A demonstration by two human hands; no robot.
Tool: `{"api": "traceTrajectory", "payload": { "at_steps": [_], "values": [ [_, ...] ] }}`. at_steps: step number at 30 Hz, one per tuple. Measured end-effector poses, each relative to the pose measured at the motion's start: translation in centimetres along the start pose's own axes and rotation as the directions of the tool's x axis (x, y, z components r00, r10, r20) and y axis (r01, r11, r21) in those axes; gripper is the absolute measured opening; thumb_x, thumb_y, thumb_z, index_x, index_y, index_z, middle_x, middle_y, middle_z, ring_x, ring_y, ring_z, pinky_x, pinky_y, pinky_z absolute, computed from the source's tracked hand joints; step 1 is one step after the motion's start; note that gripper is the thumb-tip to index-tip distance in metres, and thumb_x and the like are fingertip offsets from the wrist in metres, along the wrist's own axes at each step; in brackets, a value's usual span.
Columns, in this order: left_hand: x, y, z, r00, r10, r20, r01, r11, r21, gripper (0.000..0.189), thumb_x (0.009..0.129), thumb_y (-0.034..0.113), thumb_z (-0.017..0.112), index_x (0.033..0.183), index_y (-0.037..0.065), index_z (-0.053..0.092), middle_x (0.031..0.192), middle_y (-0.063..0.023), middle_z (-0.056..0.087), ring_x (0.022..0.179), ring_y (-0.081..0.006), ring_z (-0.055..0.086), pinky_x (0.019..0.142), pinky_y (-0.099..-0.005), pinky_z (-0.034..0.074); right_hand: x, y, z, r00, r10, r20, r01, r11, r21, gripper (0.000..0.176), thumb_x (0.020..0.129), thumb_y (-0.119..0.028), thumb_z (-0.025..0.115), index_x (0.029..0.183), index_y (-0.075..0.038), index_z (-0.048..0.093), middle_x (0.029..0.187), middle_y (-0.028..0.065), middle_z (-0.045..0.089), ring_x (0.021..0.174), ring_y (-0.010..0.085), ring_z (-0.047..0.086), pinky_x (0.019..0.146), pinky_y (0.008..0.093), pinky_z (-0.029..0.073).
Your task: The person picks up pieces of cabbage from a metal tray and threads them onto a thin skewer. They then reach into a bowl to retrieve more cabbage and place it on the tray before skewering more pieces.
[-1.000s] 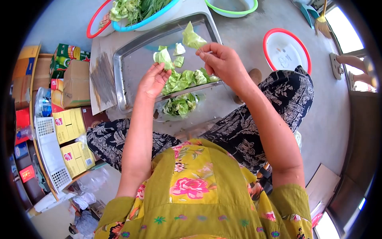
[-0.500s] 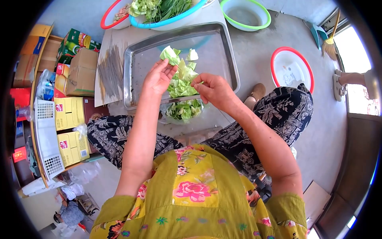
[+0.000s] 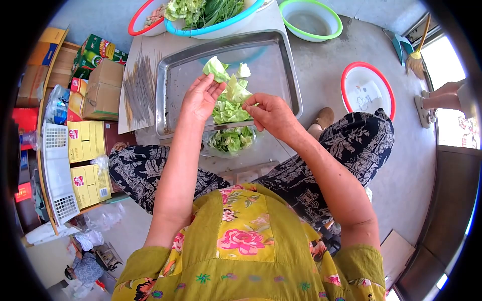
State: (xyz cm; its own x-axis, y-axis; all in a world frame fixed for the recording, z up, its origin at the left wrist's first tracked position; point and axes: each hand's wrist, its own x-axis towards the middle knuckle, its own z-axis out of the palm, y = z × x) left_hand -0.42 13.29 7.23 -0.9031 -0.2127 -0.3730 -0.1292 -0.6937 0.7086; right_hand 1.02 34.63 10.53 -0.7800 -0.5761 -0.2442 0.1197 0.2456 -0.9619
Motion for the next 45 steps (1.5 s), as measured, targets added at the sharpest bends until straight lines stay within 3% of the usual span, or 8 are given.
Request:
{"api": "traceTrajectory", "payload": {
  "at_steps": [8,10,17,23,25,35,40,45],
  "values": [
    [-0.31,-0.07,0.48,1.000,0.022,0.004,-0.022,1.000,-0.012,0.014,0.085,0.003,0.059,0.097,0.000,0.053,0.096,-0.0122,0.059,0.089,-0.0245,0.060,0.080,-0.0378,0.055,-0.09,-0.15,0.15,1.000,0.012,0.004,-0.012,1.000,0.008,0.016,0.093,-0.015,0.050,0.098,-0.003,0.059,0.056,-0.0042,0.047,0.049,0.0027,0.042,0.046,0.0184,0.031],
    [-0.40,-0.09,0.60,1.000,0.029,0.011,-0.029,1.000,-0.005,0.014,0.086,0.004,0.059,0.098,0.000,0.053,0.096,-0.0118,0.059,0.089,-0.0242,0.060,0.081,-0.0379,0.054,-0.05,-0.13,0.25,0.999,0.009,-0.034,-0.008,0.999,0.034,0.014,0.089,-0.014,0.054,0.094,-0.003,0.060,0.052,-0.0017,0.050,0.046,0.0041,0.044,0.046,0.0223,0.034],
    [-0.43,-0.25,0.63,0.999,0.021,0.026,-0.021,1.000,-0.020,0.015,0.086,0.005,0.059,0.100,0.000,0.053,0.098,-0.0116,0.059,0.091,-0.0240,0.059,0.083,-0.0384,0.053,-0.11,-0.20,0.39,0.999,0.008,-0.038,-0.007,0.999,0.040,0.014,0.090,-0.014,0.054,0.096,-0.003,0.060,0.052,-0.0019,0.051,0.047,0.0040,0.044,0.046,0.0222,0.034],
    [-0.49,-0.35,0.62,0.999,0.028,0.027,-0.027,0.999,-0.028,0.015,0.086,0.005,0.059,0.099,0.000,0.053,0.098,-0.0116,0.058,0.092,-0.0242,0.059,0.084,-0.0391,0.053,-0.23,-0.36,0.52,1.000,0.012,-0.016,-0.012,0.999,0.031,0.014,0.094,-0.015,0.049,0.099,-0.005,0.058,0.055,-0.0043,0.047,0.049,0.0024,0.039,0.046,0.0189,0.029],
    [-0.56,-0.36,0.60,0.999,0.009,0.031,-0.008,1.000,-0.020,0.019,0.087,0.006,0.059,0.105,0.001,0.054,0.104,-0.0106,0.058,0.097,-0.0217,0.057,0.090,-0.0376,0.050,-0.22,-0.34,0.57,1.000,0.015,-0.020,-0.014,1.000,0.025,0.014,0.094,-0.015,0.049,0.099,-0.005,0.057,0.055,-0.0044,0.047,0.049,0.0022,0.039,0.046,0.0189,0.029],
    [-0.54,-0.54,0.37,1.000,-0.001,0.016,0.002,0.999,-0.049,0.018,0.087,0.006,0.059,0.103,0.001,0.054,0.102,-0.0104,0.057,0.099,-0.0218,0.056,0.092,-0.0380,0.049,-0.14,-0.20,0.79,0.999,0.012,-0.033,-0.011,0.999,0.035,0.013,0.094,-0.016,0.049,0.098,-0.006,0.057,0.054,-0.0046,0.047,0.049,0.0021,0.039,0.045,0.0187,0.028],
    [-0.73,-0.41,0.51,1.000,-0.005,0.025,0.007,0.997,-0.079,0.017,0.087,0.005,0.059,0.102,0.001,0.054,0.102,-0.0106,0.057,0.098,-0.0225,0.056,0.093,-0.0390,0.049,-0.10,-0.16,0.83,0.998,-0.003,-0.061,0.004,1.000,0.020,0.012,0.091,-0.014,0.052,0.095,-0.004,0.058,0.053,-0.0018,0.050,0.049,0.0047,0.044,0.046,0.0226,0.034],
    [-0.81,-0.38,0.55,1.000,-0.009,0.022,0.011,0.996,-0.084,0.017,0.087,0.005,0.059,0.102,0.001,0.053,0.102,-0.0116,0.057,0.099,-0.0231,0.056,0.093,-0.0384,0.049,-0.13,-0.13,0.85,0.998,-0.008,-0.058,0.008,1.000,-0.005,0.012,0.091,-0.015,0.052,0.096,-0.005,0.057,0.053,-0.0022,0.050,0.049,0.0046,0.043,0.046,0.0227,0.033]
  ]
}}
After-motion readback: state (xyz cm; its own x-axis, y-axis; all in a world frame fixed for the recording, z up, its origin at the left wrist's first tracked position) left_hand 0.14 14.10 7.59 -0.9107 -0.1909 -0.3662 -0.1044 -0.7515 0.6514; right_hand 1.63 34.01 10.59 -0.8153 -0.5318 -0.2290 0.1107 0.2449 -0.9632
